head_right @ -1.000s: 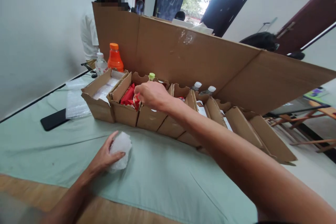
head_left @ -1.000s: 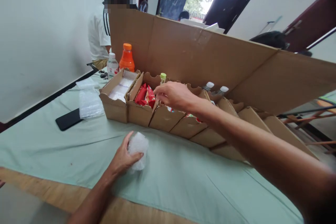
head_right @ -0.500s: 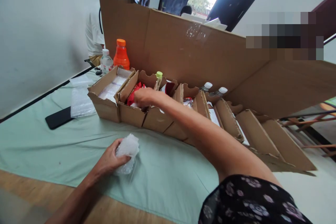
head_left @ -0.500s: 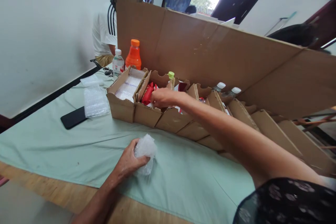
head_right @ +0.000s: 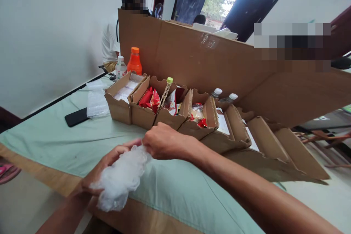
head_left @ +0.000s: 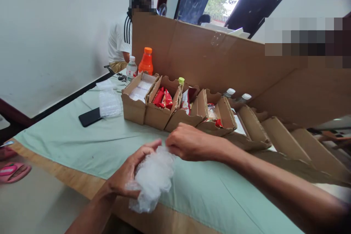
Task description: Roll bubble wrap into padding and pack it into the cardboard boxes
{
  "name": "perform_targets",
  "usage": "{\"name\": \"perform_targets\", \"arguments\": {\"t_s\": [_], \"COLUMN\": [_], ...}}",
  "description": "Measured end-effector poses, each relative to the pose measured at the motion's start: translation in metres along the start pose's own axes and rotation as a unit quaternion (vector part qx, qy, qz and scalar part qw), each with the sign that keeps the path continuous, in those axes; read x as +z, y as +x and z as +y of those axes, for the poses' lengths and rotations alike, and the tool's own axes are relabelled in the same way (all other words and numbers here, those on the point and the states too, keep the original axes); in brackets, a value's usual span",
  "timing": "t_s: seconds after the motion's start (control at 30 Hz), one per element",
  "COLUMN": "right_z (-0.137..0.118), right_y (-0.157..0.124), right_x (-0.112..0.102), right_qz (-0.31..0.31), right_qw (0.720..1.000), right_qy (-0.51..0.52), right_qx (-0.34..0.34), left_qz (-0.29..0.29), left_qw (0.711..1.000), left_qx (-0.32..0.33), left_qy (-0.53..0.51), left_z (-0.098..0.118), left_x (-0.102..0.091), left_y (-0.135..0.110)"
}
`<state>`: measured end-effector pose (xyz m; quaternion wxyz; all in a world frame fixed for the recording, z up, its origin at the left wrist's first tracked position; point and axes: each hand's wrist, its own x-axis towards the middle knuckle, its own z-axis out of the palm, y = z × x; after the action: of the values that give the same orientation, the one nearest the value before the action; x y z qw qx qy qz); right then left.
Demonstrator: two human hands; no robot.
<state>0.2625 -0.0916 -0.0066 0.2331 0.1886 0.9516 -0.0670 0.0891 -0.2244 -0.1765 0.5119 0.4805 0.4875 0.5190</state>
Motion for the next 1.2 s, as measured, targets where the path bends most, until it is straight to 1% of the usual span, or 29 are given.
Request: {"name": "perform_targets", "arguments": {"t_s": [0.03,0.07,0.1,0.13,0.2,0.23,0.27,0.3,0.33,0.4,0.47,0.53,0.6,0.63,0.67,0.7,0.73,0.77,0.8,0.83,0.87,0.9,0.93,0.97,1.0,1.07,1.13,1.2], "right_z": [-0.002,-0.001,0.003,0.008,0.020,0.027,0.032,0.037,0.041,0.046,0.050,0.055,0.060,0.063,0.065,0.067,0.067,0.065,0.061,0.056,0.049,0.042,0.034,0.026,0.019,0.007,-0.003,-0.012], "right_y": [0.011,0.022,0.033,0.043,0.067,0.081,0.097,0.114,0.133,0.172,0.206,0.228,0.234,0.230,0.222,0.208,0.191,0.170,0.146,0.122,0.097,0.073,0.052,0.033,0.017,-0.008,-0.025,-0.039], "right_x": [0.002,0.001,-0.005,-0.014,-0.039,-0.054,-0.068,-0.080,-0.091,-0.102,-0.103,-0.099,-0.097,-0.098,-0.099,-0.101,-0.103,-0.103,-0.100,-0.094,-0.083,-0.067,-0.047,-0.021,0.008,0.070,0.129,0.177], "right_qz": [0.004,0.016,0.035,0.063,0.135,0.167,0.186,0.189,0.177,0.125,0.078,0.067,0.084,0.099,0.113,0.147,0.201,0.259,0.366,0.424,0.461,0.521,0.544,0.527,0.500,0.444,0.400,0.382], "right_qw": [1.000,1.000,0.999,0.998,0.989,0.982,0.976,0.973,0.973,0.979,0.985,0.988,0.988,0.987,0.986,0.982,0.972,0.957,0.909,0.875,0.849,0.780,0.721,0.687,0.659,0.622,0.593,0.571], "right_qy": [-0.004,-0.006,-0.007,-0.008,-0.019,-0.034,-0.052,-0.072,-0.090,-0.109,-0.100,-0.082,-0.062,-0.052,-0.047,-0.022,0.020,0.063,0.171,0.216,0.248,0.345,0.428,0.495,0.548,0.609,0.640,0.650], "right_qx": [-0.014,-0.016,-0.006,0.012,0.061,0.082,0.099,0.109,0.113,0.116,0.115,0.112,0.112,0.113,0.116,0.119,0.120,0.119,0.104,0.091,0.074,0.038,0.032,0.068,0.120,0.212,0.279,0.326], "left_qz": [-0.013,-0.008,0.018,0.061,0.153,0.185,0.206,0.219,0.226,0.232,0.231,0.225,0.214,0.209,0.205,0.201,0.201,0.202,0.205,0.208,0.211,0.216,0.222,0.227,0.230,0.242,0.276,0.331], "left_qw": [1.000,1.000,0.999,0.998,0.987,0.980,0.974,0.968,0.964,0.961,0.961,0.962,0.965,0.967,0.967,0.968,0.967,0.966,0.966,0.965,0.963,0.961,0.959,0.956,0.954,0.954,0.954,0.943], "left_qx": [0.007,0.009,0.005,-0.006,-0.041,-0.056,-0.068,-0.075,-0.078,-0.077,-0.074,-0.075,-0.077,-0.076,-0.075,-0.075,-0.076,-0.077,-0.078,-0.079,-0.078,-0.076,-0.076,-0.076,-0.077,-0.072,-0.045,0.005], "left_qy": [-0.014,-0.028,-0.034,-0.030,-0.028,-0.043,-0.067,-0.094,-0.115,-0.132,-0.133,-0.132,-0.127,-0.127,-0.130,-0.133,-0.136,-0.138,-0.139,-0.141,-0.146,-0.153,-0.160,-0.169,-0.176,-0.163,-0.109,-0.040], "left_z": [0.000,-0.002,-0.004,-0.008,-0.016,-0.021,-0.026,-0.030,-0.034,-0.040,-0.044,-0.046,-0.046,-0.045,-0.044,-0.043,-0.041,-0.039,-0.037,-0.035,-0.034,-0.032,-0.030,-0.027,-0.023,-0.011,0.007,0.028], "left_x": [-0.002,-0.005,-0.009,-0.014,-0.022,-0.025,-0.027,-0.028,-0.029,-0.028,-0.028,-0.029,-0.032,-0.033,-0.034,-0.034,-0.034,-0.034,-0.033,-0.032,-0.030,-0.029,-0.029,-0.030,-0.034,-0.049,-0.074,-0.107], "left_y": [0.000,0.001,0.003,0.007,0.015,0.019,0.022,0.025,0.027,0.029,0.030,0.030,0.030,0.030,0.030,0.030,0.030,0.031,0.032,0.032,0.033,0.032,0.030,0.026,0.020,0.004,-0.011,-0.015]}}
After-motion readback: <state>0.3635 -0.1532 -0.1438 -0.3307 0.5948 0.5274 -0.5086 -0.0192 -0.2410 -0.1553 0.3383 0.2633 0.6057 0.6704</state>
